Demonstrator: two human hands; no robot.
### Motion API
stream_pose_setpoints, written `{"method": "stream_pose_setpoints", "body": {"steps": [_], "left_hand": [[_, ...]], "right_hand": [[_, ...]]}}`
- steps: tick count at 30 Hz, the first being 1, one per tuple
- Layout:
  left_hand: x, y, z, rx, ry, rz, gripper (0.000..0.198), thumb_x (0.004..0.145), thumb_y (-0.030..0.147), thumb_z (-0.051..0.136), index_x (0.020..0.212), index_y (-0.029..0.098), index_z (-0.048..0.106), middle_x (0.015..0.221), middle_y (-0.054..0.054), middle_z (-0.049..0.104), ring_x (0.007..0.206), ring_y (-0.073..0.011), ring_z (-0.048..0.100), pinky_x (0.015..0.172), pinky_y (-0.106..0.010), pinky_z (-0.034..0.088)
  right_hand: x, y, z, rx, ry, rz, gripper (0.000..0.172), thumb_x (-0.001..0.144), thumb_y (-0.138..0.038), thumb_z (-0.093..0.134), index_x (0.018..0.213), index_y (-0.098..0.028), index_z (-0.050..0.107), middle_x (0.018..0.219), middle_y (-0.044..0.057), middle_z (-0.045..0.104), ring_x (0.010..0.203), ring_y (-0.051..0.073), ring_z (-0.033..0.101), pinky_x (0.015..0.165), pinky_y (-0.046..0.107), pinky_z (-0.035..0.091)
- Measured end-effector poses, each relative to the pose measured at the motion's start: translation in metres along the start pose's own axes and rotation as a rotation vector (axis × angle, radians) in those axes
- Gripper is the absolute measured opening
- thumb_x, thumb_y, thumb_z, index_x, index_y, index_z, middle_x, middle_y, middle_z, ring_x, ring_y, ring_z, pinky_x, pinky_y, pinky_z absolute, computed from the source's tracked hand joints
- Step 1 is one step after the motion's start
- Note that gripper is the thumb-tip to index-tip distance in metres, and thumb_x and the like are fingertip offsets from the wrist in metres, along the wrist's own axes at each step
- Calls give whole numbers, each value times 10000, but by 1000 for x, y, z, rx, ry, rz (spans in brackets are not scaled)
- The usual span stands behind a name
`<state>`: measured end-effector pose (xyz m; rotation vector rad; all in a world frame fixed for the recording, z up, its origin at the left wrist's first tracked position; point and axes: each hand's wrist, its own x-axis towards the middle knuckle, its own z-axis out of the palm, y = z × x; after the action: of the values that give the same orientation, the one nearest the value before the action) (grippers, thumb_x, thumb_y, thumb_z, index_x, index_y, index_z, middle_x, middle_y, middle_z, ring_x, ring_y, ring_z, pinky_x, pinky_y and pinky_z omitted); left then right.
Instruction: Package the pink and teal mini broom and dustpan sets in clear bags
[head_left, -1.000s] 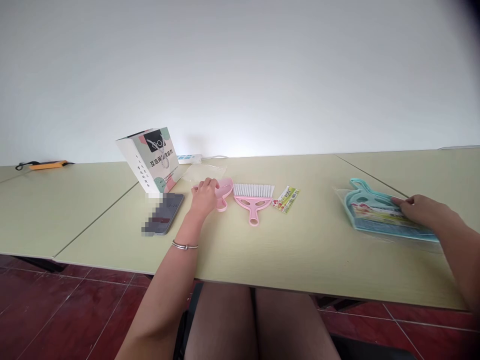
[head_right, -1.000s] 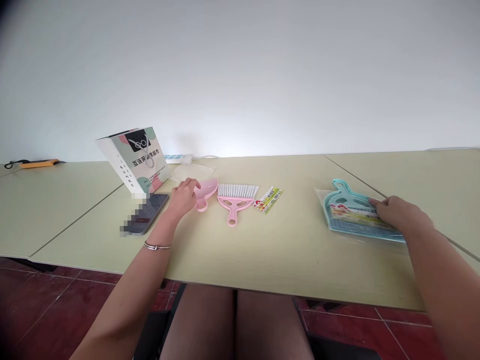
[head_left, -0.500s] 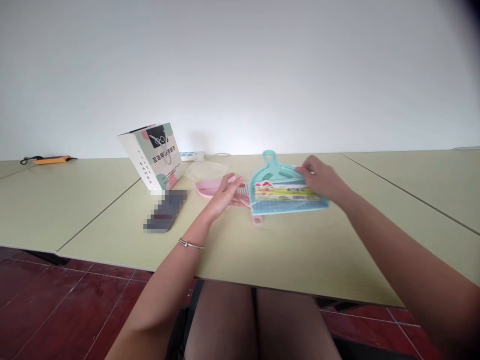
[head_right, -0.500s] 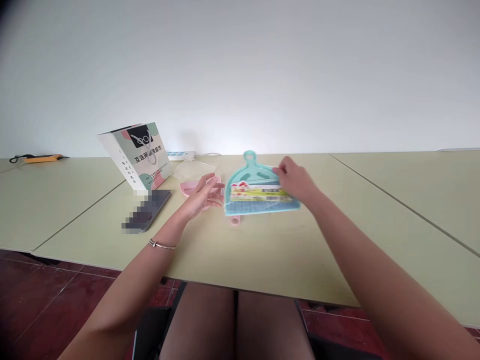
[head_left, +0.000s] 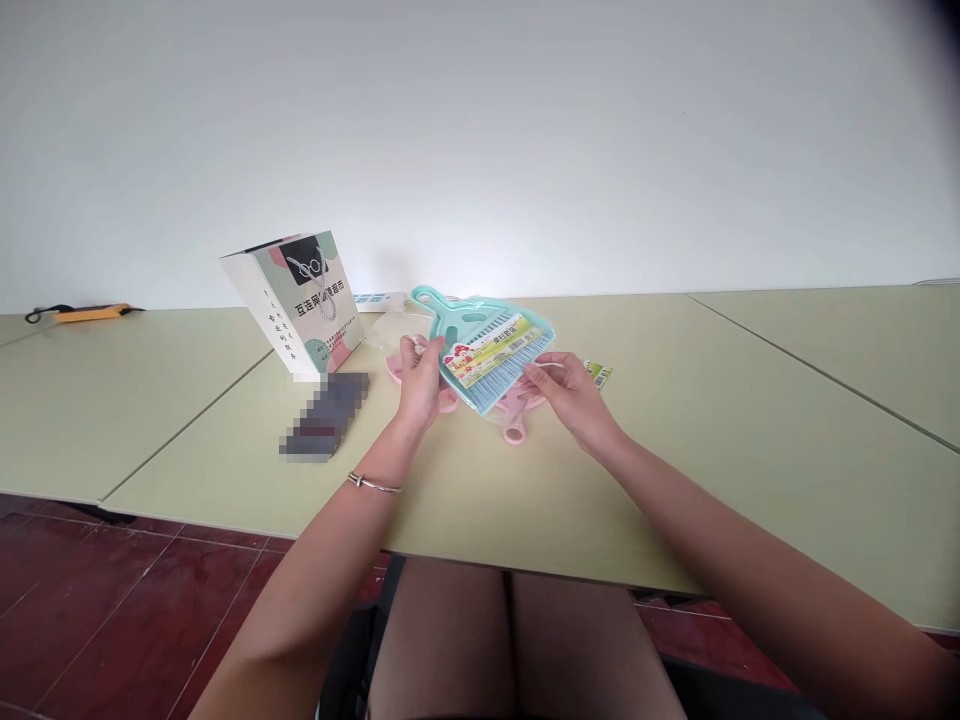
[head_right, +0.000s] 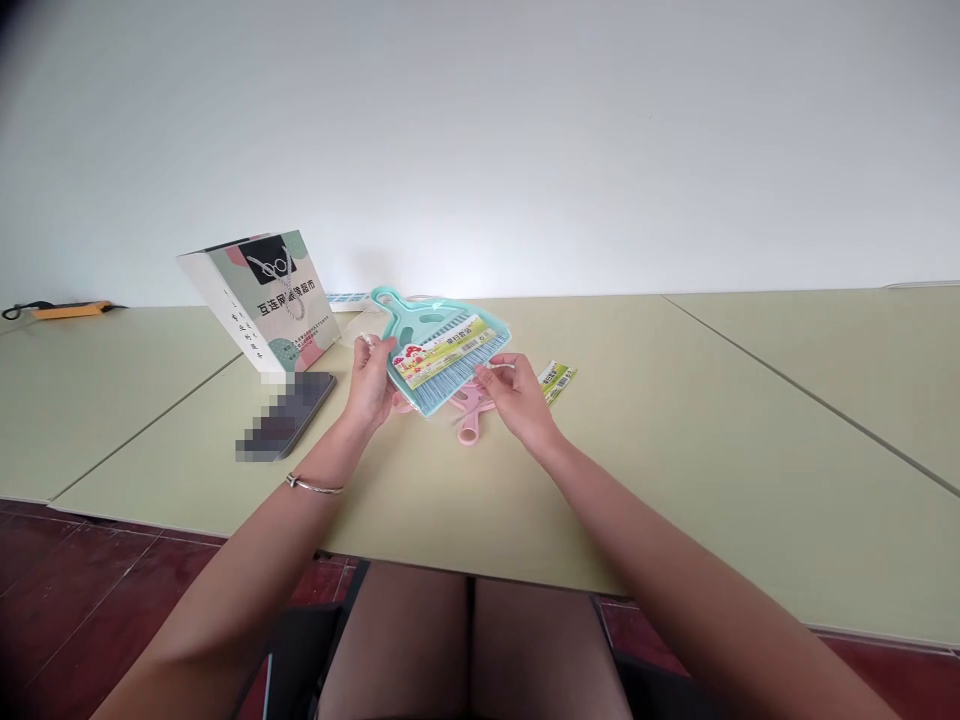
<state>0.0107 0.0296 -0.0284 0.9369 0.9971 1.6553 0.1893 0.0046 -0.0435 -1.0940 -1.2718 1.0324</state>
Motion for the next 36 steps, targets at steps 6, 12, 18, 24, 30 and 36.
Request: {"method": "stream_pose_setpoints", "body": {"steps": [6, 12, 18, 24, 30, 36], "left_hand": [[-3, 11, -5, 195, -370, 63, 385, 735, 530, 612, 660, 177, 479, 718, 0, 586, 740, -134, 609, 704, -265, 495], [46, 27, -47, 198, 383, 272, 365, 829, 544, 445, 829, 189, 528, 1067, -89, 615, 1060, -186, 591, 830, -292, 480], [44, 28, -59, 801, 567, 284, 895, 681, 294, 719, 1387, 133, 193, 1509, -245, 73, 1413, -373, 34, 1091, -575, 182], [2, 12, -8, 269, -354, -85, 581, 759, 413, 651, 1267, 271, 409, 1286, -110, 511, 1166, -256, 544, 959, -468, 456], [-4, 7, -1, -65, -557, -204, 553, 675, 300, 746, 1173, 285, 505, 1159, -34, 614, 956, -194, 656, 853, -422, 542], [-5, 13, -5, -33, -531, -111, 603, 637, 366, 770, 1172, 264, 511, 1108, -46, 647, 946, -208, 664, 779, -382, 564]], "right_hand": [[3, 0, -1, 591, 26, 331, 142, 746, -71, 550, 795, -204, 566, 784, -9, 689, 682, 103, 647, 628, 218, 545], [12, 3, -17, 488, 102, 430, 266, 663, 17, 468, 775, -196, 580, 663, -9, 670, 599, 132, 642, 583, 266, 567], [26, 15, -29, 539, 299, 457, 315, 669, 53, 393, 752, -230, 505, 684, -18, 653, 629, 136, 654, 564, 284, 586], [22, 12, -27, 528, 185, 523, 261, 769, -9, 416, 847, -224, 540, 712, 9, 668, 659, 171, 670, 584, 342, 588], [13, -3, -17, 539, -16, 621, 257, 916, -361, 395, 853, -189, 576, 708, 68, 670, 620, 193, 660, 557, 338, 570], [31, 13, -47, 86, 331, 310, 421, 729, -274, 681, 1097, -220, 484, 1116, 115, 595, 951, 229, 625, 711, 351, 558]]}}
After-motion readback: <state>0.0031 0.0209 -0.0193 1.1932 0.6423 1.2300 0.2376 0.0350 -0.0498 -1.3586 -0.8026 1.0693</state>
